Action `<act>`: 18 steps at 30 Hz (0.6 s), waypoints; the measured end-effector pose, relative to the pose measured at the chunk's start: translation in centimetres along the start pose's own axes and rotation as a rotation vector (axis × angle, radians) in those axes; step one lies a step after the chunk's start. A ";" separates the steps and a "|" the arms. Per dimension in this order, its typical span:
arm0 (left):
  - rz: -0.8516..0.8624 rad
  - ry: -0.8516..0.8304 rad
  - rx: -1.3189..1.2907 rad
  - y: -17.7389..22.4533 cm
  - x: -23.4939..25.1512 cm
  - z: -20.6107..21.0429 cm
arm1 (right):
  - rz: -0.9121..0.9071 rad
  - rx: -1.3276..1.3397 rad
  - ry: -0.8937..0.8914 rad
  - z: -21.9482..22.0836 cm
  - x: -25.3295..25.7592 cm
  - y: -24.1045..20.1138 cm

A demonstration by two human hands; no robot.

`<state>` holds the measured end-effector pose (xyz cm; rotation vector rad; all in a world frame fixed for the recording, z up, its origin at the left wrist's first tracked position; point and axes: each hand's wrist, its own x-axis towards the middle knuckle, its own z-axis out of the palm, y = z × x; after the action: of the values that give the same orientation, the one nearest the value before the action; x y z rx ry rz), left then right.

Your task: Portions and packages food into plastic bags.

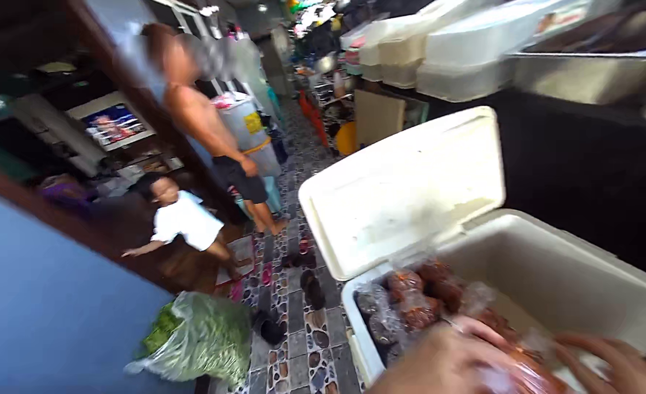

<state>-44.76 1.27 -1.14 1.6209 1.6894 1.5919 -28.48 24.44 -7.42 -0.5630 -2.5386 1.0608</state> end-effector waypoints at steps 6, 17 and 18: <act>-0.313 0.054 -0.003 -3.6 2.1 -10.8 | 0.116 -0.281 -0.225 9.3 9.7 -1.8; -0.425 -0.166 0.120 -13.4 10.9 -8.6 | 0.341 -0.221 -0.406 10.5 8.0 3.5; -0.451 -0.210 0.138 -14.6 11.5 -7.2 | 0.328 -0.229 -0.400 10.7 7.9 3.7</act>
<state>-61.42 11.20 -5.71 1.2869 1.9099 1.0736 -39.23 24.15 -16.12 -0.9384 -3.0168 1.0841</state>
